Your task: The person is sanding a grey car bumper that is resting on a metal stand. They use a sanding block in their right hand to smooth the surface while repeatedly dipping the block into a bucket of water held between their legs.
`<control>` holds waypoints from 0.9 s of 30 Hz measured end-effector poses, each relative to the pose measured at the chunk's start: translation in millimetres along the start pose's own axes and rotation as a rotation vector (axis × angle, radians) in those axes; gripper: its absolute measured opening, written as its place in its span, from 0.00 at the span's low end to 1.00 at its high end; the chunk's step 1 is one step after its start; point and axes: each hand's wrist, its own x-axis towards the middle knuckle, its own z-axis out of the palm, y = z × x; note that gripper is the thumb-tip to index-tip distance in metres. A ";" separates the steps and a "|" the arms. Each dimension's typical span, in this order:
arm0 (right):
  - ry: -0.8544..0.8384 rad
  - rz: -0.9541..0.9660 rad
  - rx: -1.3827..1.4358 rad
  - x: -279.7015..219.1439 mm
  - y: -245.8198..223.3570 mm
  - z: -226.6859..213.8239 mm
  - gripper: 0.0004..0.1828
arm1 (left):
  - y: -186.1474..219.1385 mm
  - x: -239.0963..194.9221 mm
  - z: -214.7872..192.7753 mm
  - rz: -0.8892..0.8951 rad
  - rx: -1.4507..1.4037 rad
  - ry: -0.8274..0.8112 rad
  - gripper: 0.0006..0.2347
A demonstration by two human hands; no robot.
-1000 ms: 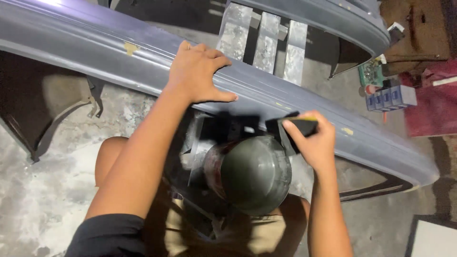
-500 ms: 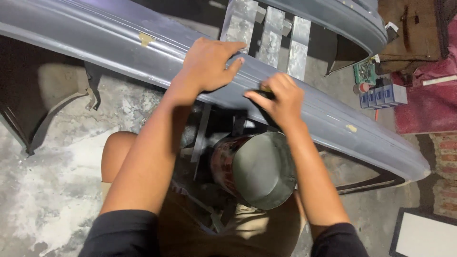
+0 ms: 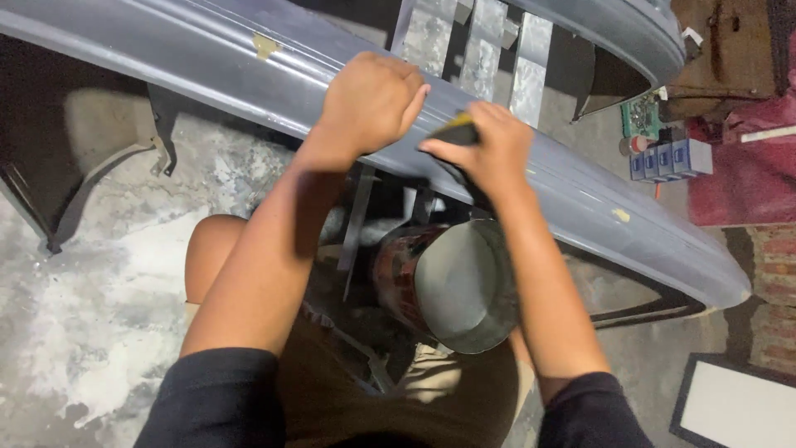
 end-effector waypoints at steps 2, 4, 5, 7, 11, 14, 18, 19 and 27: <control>-0.006 -0.027 -0.016 18.7 -8.5 10.8 0.45 | -3.7 5.6 -11.0 -0.031 -0.024 -0.044 0.15; -0.009 0.002 -0.025 5.2 5.1 -3.2 0.40 | -3.1 8.0 -15.3 -0.044 -0.025 -0.012 0.15; -0.024 0.026 -0.021 -4.8 8.7 -8.3 0.36 | -1.5 3.8 -17.9 -0.072 -0.026 0.012 0.15; -0.052 0.113 -0.008 -29.3 25.8 -24.5 0.38 | 6.5 4.3 -14.4 -0.094 0.067 0.005 0.15; -0.025 0.055 0.014 -17.5 25.5 -21.6 0.34 | 12.4 8.2 -11.9 -0.137 0.206 0.034 0.14; -0.046 0.042 0.080 18.7 -9.2 12.4 0.43 | 10.1 6.1 -14.2 -0.127 0.113 0.066 0.14; -0.063 0.024 0.015 -6.5 15.7 -1.8 0.43 | 7.1 4.9 -13.0 -0.087 0.044 0.049 0.14; -0.057 0.057 0.017 -18.7 27.0 -10.6 0.40 | 8.0 5.1 -12.9 -0.108 0.064 0.062 0.14; 0.082 0.026 0.002 0.7 16.3 11.8 0.36 | 9.2 6.9 -12.1 -0.158 0.195 0.057 0.14</control>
